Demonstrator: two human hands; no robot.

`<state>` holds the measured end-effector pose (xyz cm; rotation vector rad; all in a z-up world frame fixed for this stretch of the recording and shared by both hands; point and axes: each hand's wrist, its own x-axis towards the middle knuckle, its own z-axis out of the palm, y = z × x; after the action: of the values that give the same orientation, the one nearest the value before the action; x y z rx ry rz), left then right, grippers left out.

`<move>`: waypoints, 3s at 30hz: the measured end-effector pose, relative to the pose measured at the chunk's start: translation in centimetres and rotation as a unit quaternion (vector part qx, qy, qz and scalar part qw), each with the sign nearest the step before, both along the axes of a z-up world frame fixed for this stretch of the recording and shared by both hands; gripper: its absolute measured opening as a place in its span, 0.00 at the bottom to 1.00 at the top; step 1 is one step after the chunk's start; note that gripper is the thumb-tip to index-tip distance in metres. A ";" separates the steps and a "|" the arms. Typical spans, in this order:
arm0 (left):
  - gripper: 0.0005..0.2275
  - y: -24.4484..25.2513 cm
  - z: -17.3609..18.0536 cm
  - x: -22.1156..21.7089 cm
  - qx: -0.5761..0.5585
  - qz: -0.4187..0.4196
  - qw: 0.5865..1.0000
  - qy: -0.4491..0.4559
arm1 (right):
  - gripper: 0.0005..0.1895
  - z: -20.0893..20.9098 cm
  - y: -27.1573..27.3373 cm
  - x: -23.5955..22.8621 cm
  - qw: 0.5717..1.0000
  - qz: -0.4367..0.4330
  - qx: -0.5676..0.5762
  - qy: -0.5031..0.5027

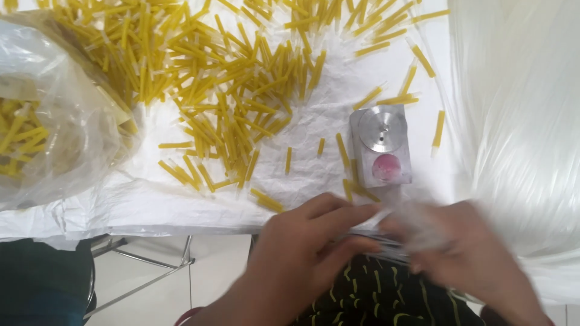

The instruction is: The person repeatedly picks a short yellow tube and a longer clear tube, inserts the yellow tube into the clear tube, and places the assembled pair on the table. The process is repeated continuously throughout the clip.

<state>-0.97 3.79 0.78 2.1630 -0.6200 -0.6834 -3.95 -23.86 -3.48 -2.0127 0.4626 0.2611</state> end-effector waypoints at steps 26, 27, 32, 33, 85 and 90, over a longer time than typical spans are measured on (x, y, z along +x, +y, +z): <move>0.07 -1.0 -3.5 6.9 0.047 0.001 0.925 -0.377 | 0.08 5.1 4.8 3.9 0.991 -0.001 -0.118 -0.060; 0.07 -0.8 -3.4 6.5 0.045 0.000 0.925 -0.377 | 0.08 5.0 4.9 3.9 0.991 -0.002 -0.119 -0.060; 0.10 -0.4 -2.1 4.1 -0.136 0.236 0.938 -0.212 | 0.08 4.6 4.7 2.7 0.989 -0.011 0.040 -0.143; 0.10 -0.5 -1.9 3.6 -0.135 0.236 0.939 -0.211 | 0.08 4.8 4.9 2.4 0.989 -0.011 0.041 -0.142; 0.04 -1.7 1.8 0.1 -0.249 0.209 0.946 0.007 | 0.12 1.3 2.3 0.2 0.970 0.195 0.130 0.067; 0.03 -1.2 1.7 0.0 -0.229 0.202 0.950 0.063 | 0.15 0.8 1.9 -0.4 0.987 0.084 0.083 0.109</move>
<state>-1.01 2.63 2.51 1.7193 -0.2217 -0.4004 -4.39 -21.99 -2.73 -1.8691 0.3934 0.6082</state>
